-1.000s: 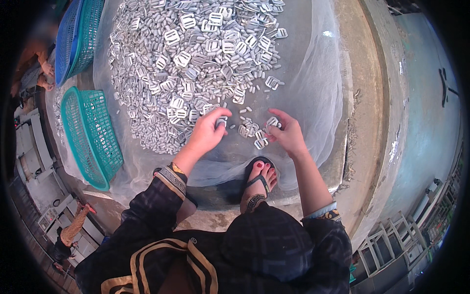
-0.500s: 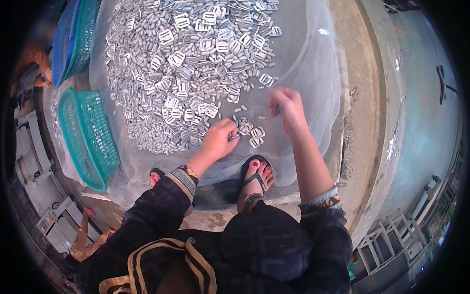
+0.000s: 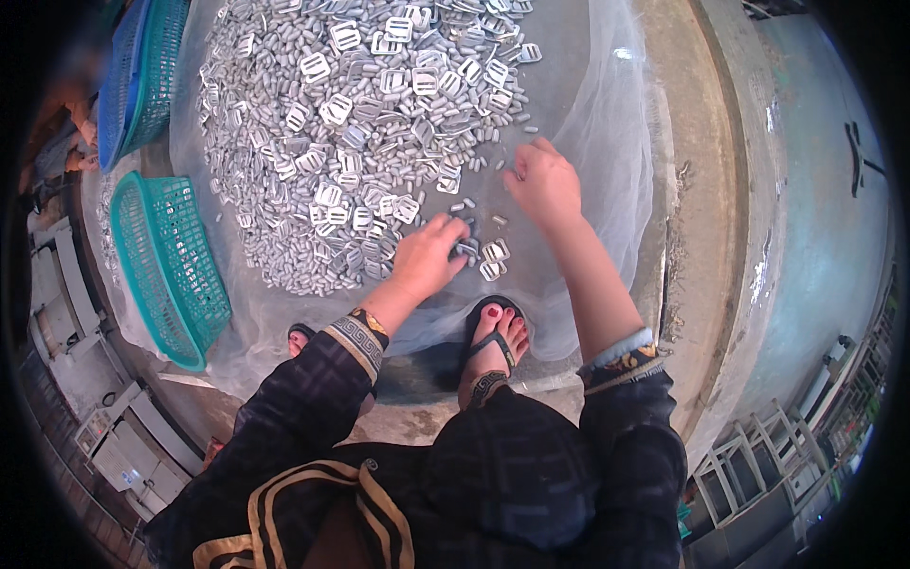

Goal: The person picks up small metal buckles from a large pile on a plastic sheet on the floor and places them into a green plastic basket.

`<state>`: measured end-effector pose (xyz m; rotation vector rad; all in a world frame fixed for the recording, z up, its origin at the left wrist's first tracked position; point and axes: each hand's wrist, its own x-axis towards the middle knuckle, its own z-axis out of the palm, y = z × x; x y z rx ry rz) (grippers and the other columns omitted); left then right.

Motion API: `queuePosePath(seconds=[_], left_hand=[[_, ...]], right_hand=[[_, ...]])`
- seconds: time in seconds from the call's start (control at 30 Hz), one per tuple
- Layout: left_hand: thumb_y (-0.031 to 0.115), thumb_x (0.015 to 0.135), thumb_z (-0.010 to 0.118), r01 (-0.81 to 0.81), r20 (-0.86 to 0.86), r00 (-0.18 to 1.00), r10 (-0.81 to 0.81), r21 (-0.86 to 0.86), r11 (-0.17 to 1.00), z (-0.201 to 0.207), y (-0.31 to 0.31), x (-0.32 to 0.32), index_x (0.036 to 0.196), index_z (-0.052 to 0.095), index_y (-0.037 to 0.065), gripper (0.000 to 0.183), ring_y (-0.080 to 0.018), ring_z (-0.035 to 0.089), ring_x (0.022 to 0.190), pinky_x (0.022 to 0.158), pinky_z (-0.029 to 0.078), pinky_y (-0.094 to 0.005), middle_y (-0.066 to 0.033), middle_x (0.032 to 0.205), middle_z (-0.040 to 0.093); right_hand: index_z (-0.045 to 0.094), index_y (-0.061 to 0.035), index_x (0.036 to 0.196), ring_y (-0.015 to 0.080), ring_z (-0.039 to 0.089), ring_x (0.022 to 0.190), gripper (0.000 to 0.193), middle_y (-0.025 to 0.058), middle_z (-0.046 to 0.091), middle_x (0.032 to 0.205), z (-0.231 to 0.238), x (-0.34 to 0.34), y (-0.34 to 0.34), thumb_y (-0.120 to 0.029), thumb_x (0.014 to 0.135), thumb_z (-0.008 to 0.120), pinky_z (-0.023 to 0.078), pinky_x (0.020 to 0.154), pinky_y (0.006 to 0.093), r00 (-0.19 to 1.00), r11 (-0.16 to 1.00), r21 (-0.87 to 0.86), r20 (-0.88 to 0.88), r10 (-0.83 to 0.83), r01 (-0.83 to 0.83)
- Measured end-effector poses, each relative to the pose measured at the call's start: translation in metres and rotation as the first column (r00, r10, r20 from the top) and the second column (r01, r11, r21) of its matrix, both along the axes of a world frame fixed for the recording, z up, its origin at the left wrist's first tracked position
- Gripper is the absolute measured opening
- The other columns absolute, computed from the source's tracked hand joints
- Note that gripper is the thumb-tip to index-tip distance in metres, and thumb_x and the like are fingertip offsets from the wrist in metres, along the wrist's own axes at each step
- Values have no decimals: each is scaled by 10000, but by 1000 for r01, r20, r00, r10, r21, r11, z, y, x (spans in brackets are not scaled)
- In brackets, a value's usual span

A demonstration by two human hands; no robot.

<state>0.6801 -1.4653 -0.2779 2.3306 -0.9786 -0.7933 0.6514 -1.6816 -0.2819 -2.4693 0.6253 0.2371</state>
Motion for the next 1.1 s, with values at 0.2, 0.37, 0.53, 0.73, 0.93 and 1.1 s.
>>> queuePosePath(seconds=[0.2, 0.37, 0.53, 0.73, 0.93, 1.1], left_hand=[[0, 644, 625, -318, -374, 888, 267, -81, 945, -3, 19, 11, 790, 433, 39, 244, -229, 502, 687, 645, 428, -303, -67, 742, 474], [24, 643, 623, -293, -272, 935, 226, -240, 925, -1, 30, 24, 758, 448, 51, 211, -245, 517, 692, 637, 425, -326, -75, 738, 495], [-20, 636, 577, -474, -516, 811, 275, -304, 827, 0, 46, 43, 719, 422, 59, 194, -180, 550, 829, 774, 424, -287, -67, 851, 576], [11, 700, 539, -827, -887, 276, 369, -24, 562, 16, 71, 77, 773, 486, 71, 109, -190, 604, 788, 671, 484, -297, -88, 894, 614], [213, 707, 745, -358, 206, 919, 336, 84, 930, 4, 41, 57, 927, 625, 124, 265, -199, 590, 689, 627, 478, -309, -54, 838, 594], [154, 666, 759, -411, 42, 912, 409, 34, 911, 1, 39, 59, 836, 613, 98, 231, -226, 569, 691, 635, 462, -325, -63, 835, 586]], right_hand=[[575, -77, 800, 318, 578, 573, 222, 97, 586, 613, 31, -24, 18, -232, 725, 713, 476, 557, 406, 979, 973, 187, 126, -160, 135], [588, -110, 894, 264, 615, 694, 272, 94, 611, 686, 36, -47, 43, -266, 715, 721, 490, 602, 369, 965, 972, -95, 130, 228, -216], [584, -93, 795, 252, 609, 764, 219, 112, 594, 762, 7, -72, 60, -249, 710, 713, 488, 647, 373, 945, 942, -95, 35, 326, -322], [536, -42, 723, 292, 600, 672, 176, 130, 582, 682, -10, -72, 38, -142, 670, 670, 476, 616, 411, 996, 882, 464, -24, -85, 86], [542, -59, 747, 296, 600, 696, 202, 120, 603, 728, 26, -66, 56, -178, 691, 695, 491, 653, 404, 984, 963, 245, -106, 144, -114], [540, -109, 910, 281, 592, 896, 295, 84, 600, 905, 10, -79, 61, -221, 704, 717, 493, 753, 391, 913, 937, 47, -214, 348, -346]])
